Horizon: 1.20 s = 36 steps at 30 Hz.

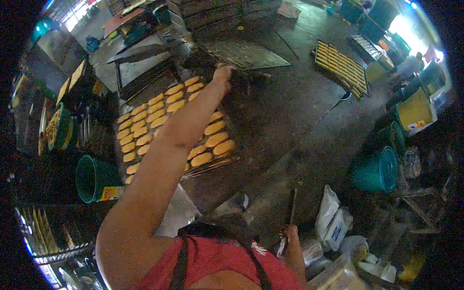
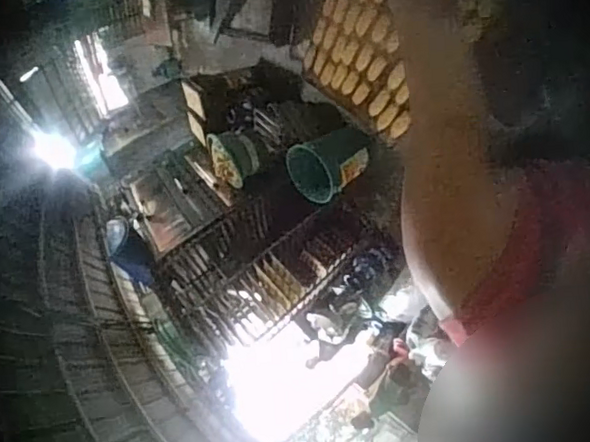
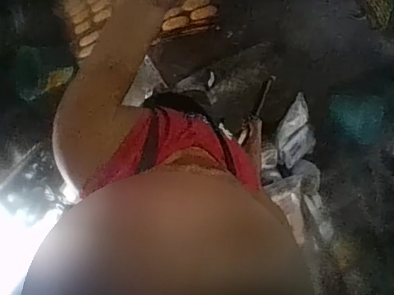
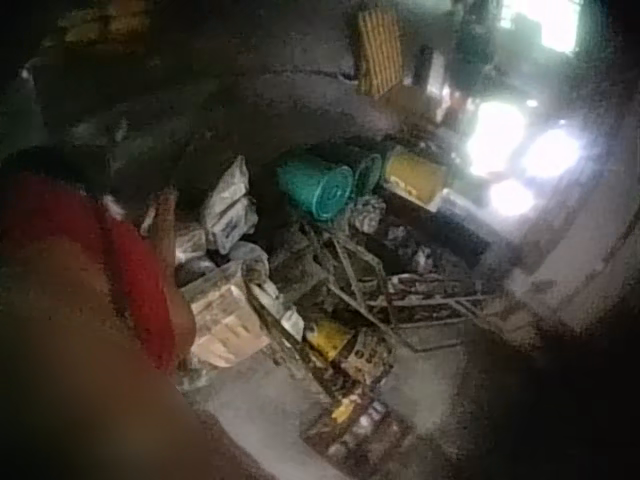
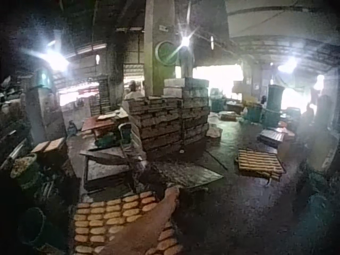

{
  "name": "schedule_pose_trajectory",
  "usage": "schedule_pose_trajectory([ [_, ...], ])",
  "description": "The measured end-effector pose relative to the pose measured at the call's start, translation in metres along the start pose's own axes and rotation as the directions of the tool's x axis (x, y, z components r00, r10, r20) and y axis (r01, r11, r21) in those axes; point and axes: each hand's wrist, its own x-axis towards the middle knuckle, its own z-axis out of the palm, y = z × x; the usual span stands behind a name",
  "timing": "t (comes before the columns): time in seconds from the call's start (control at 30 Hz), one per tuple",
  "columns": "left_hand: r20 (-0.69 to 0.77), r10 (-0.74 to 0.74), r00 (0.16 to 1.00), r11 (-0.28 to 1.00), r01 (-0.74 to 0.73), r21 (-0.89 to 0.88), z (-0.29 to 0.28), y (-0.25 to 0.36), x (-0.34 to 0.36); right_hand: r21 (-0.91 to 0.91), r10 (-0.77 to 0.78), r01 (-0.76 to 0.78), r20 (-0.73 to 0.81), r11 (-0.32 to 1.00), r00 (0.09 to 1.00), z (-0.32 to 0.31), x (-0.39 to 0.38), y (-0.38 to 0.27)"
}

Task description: The person manipulates large baking trays filled with pastries, flipping or tapping them to transfer the items into a green plastic bucket.

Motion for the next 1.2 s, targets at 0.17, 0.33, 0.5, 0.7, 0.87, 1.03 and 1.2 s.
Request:
schedule_pose_trajectory([
  [0.17, -0.047, -0.408, 0.912, 0.679, 0.268, -0.684, -0.011, 0.010, -0.002, 0.119, -0.095, 0.105, -0.087, 0.987, 0.992, 0.077, 0.047, -0.044],
  [0.33, 0.011, -0.303, 0.953, 0.772, 0.252, -0.584, -0.030, 0.013, 0.001, -0.015, -0.057, 0.055, -0.365, 0.998, 0.929, 0.131, 0.016, -0.110],
  [0.5, 0.064, 0.058, 0.996, 0.421, 0.033, -0.906, -0.194, -0.006, -0.201, -0.754, -0.697, 0.358, -0.180, 0.551, 0.695, 0.188, -0.033, -0.211],
  [0.7, -0.332, -0.303, 0.893, 0.501, -0.147, -0.853, -0.369, -0.102, -0.398, -0.750, -0.839, 0.578, 0.057, 0.322, 0.541, 0.342, -0.059, -0.379],
  [0.87, -0.414, -0.475, 0.776, 0.856, 0.299, -0.422, -0.440, -0.241, -0.462, -0.512, -0.720, 0.812, 0.448, 0.280, 0.530, 0.501, -0.099, -0.398],
  [1.03, -0.067, -0.342, 0.937, 0.933, 0.330, -0.146, -0.381, -0.231, -0.466, -0.751, -0.649, 0.621, 0.362, 0.222, 0.669, 0.586, -0.122, -0.359],
  [1.2, -0.229, -0.122, 0.966, 0.989, 0.098, -0.114, -0.358, -0.287, -0.455, -0.542, -0.561, 0.621, 0.297, 0.567, 0.772, 0.606, -0.138, -0.347],
])
